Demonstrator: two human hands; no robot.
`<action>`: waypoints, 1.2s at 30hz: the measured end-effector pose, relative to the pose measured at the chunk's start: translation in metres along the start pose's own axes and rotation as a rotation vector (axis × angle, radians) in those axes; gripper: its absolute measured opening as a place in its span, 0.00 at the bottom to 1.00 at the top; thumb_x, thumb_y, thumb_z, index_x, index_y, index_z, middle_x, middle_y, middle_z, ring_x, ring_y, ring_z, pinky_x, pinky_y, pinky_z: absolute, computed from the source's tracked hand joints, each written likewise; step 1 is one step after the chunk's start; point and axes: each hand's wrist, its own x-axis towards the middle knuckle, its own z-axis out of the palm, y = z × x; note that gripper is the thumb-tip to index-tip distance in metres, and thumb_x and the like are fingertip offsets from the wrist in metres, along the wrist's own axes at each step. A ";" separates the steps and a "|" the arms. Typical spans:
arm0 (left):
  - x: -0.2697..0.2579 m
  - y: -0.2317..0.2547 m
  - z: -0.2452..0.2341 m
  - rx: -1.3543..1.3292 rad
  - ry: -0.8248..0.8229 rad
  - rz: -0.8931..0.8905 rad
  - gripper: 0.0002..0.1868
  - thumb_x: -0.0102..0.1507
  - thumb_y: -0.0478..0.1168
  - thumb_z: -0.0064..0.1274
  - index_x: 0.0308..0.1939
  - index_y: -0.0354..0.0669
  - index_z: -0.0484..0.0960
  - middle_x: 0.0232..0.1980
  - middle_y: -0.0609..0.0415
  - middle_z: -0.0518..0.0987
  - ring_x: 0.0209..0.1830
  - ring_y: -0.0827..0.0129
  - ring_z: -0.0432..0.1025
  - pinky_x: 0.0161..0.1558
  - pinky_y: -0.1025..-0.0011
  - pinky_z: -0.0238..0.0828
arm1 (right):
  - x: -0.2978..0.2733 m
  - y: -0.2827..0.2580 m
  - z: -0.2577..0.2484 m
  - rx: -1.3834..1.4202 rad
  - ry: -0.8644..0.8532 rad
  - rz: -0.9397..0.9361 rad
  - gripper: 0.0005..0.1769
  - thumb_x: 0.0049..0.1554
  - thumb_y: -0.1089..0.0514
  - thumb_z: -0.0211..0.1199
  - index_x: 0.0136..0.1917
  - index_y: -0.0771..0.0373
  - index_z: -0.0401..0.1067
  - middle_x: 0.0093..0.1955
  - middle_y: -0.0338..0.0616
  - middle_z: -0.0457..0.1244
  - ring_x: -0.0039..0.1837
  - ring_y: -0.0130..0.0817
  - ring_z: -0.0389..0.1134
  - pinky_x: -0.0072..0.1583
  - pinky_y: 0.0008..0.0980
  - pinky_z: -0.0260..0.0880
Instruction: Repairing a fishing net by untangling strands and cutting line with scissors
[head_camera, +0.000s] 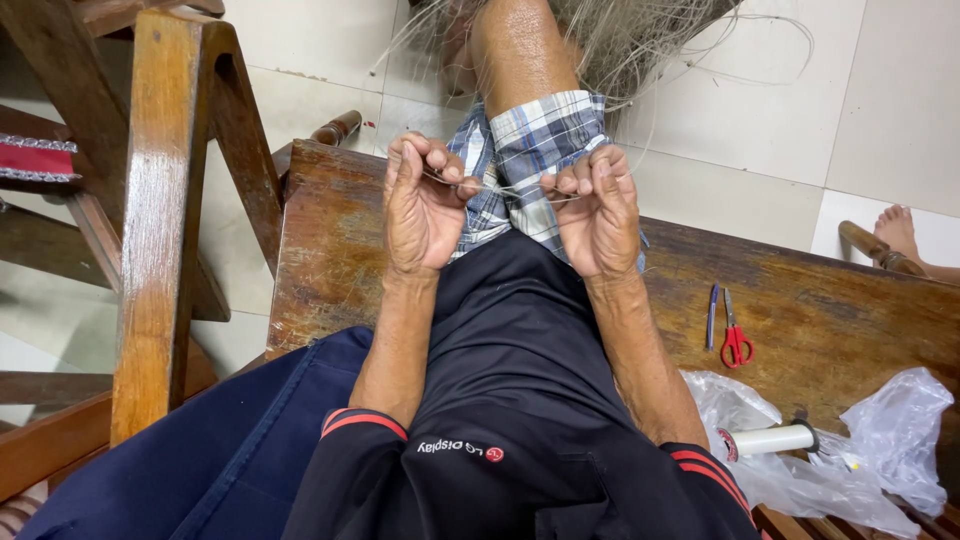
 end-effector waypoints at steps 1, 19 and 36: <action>-0.002 0.002 0.002 0.000 0.000 -0.002 0.09 0.87 0.47 0.49 0.60 0.49 0.80 0.50 0.55 0.84 0.50 0.65 0.84 0.54 0.59 0.94 | -0.001 0.002 0.002 0.000 0.002 -0.001 0.03 0.80 0.58 0.59 0.62 0.57 0.67 0.45 0.38 0.64 0.57 0.36 0.79 0.76 0.57 0.88; -0.007 0.021 -0.004 0.105 0.001 0.032 0.09 0.87 0.53 0.46 0.62 0.57 0.76 0.50 0.56 0.89 0.50 0.65 0.85 0.51 0.66 0.87 | 0.008 0.003 -0.007 -0.029 0.033 0.095 0.05 0.80 0.54 0.60 0.65 0.56 0.70 0.50 0.40 0.71 0.57 0.39 0.82 0.71 0.57 0.91; 0.000 0.036 -0.019 0.180 0.031 0.072 0.09 0.87 0.51 0.47 0.61 0.55 0.77 0.54 0.51 0.90 0.39 0.69 0.83 0.35 0.77 0.76 | 0.006 -0.012 -0.015 -0.107 0.083 0.002 0.06 0.80 0.56 0.61 0.66 0.58 0.71 0.47 0.41 0.70 0.56 0.39 0.82 0.72 0.55 0.92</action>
